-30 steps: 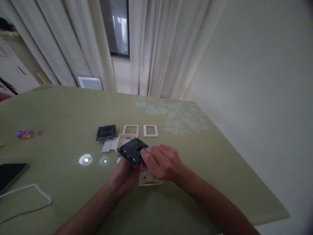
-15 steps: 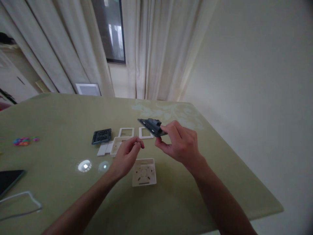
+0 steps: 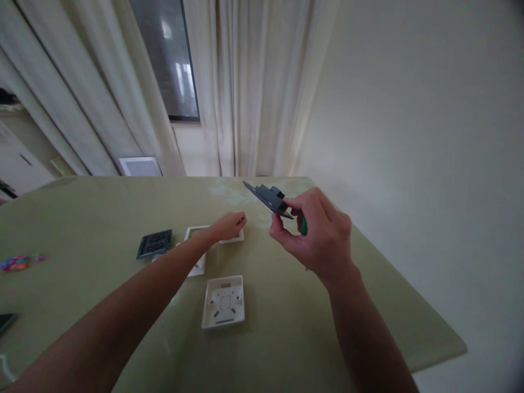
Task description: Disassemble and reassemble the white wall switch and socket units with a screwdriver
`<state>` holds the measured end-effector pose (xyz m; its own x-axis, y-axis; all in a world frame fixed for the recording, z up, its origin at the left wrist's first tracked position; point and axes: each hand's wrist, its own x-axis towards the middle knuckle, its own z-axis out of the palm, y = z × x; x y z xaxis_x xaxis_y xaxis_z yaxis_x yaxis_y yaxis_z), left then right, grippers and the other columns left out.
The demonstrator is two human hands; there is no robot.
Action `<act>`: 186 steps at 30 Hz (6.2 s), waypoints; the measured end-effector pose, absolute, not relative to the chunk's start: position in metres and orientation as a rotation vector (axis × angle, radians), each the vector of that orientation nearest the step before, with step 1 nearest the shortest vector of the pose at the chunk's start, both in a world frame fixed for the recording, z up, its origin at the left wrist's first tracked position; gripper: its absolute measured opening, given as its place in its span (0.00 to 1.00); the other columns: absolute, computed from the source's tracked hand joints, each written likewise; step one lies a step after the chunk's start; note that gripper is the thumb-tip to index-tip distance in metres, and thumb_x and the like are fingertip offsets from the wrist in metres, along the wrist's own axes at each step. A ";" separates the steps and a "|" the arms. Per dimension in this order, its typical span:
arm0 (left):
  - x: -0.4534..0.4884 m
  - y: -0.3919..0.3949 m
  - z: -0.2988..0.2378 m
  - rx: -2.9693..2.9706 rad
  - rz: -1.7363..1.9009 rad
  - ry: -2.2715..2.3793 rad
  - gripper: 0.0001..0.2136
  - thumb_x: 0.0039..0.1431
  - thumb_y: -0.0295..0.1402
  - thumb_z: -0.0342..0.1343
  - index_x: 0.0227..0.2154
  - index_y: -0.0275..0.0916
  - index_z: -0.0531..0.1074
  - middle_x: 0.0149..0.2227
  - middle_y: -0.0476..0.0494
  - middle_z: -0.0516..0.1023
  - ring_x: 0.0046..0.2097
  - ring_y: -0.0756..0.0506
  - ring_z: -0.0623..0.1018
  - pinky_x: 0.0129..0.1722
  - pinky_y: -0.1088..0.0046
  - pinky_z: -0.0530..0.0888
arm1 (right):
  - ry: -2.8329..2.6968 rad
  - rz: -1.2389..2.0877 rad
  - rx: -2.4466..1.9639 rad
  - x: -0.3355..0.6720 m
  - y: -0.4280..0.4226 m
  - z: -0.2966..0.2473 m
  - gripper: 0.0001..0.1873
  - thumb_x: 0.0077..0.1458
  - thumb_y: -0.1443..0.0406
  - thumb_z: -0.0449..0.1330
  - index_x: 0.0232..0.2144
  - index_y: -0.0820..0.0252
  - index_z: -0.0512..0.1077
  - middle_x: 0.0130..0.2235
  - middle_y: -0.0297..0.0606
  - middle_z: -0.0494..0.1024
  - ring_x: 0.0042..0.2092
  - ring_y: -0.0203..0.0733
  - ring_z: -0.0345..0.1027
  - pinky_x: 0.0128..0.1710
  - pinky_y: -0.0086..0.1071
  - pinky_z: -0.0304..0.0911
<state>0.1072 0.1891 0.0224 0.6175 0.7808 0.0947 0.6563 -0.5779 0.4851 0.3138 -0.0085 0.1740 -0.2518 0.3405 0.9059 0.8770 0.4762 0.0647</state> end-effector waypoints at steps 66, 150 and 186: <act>0.015 -0.023 0.008 2.522 0.499 0.735 0.37 0.65 0.43 0.67 0.72 0.50 0.58 0.70 0.34 0.70 0.67 0.28 0.72 0.62 0.45 0.75 | -2.303 0.551 -1.955 0.270 0.063 0.053 0.19 0.72 0.57 0.59 0.34 0.62 0.82 0.39 0.50 0.86 0.40 0.49 0.80 0.38 0.35 0.64; 0.034 -0.007 -0.026 2.758 0.746 1.255 0.19 0.74 0.35 0.56 0.63 0.39 0.73 0.64 0.32 0.78 0.62 0.31 0.77 0.60 0.48 0.74 | -1.941 0.581 -1.992 0.326 0.091 0.021 0.18 0.71 0.56 0.65 0.56 0.61 0.76 0.55 0.44 0.80 0.52 0.48 0.79 0.52 0.47 0.78; 0.049 -0.049 0.003 2.243 0.765 0.773 0.13 0.76 0.45 0.53 0.48 0.44 0.76 0.42 0.41 0.83 0.46 0.38 0.80 0.48 0.58 0.77 | -0.766 0.763 -1.206 0.269 0.024 0.034 0.26 0.62 0.41 0.55 0.26 0.50 0.54 0.20 0.22 0.58 0.16 0.32 0.55 0.15 0.28 0.51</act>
<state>0.0487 -0.0489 0.0029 0.6578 0.6869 0.3089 0.3159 -0.6240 0.7147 0.2689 0.0243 0.0338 0.5331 0.8396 0.1043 -0.1011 0.1857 -0.9774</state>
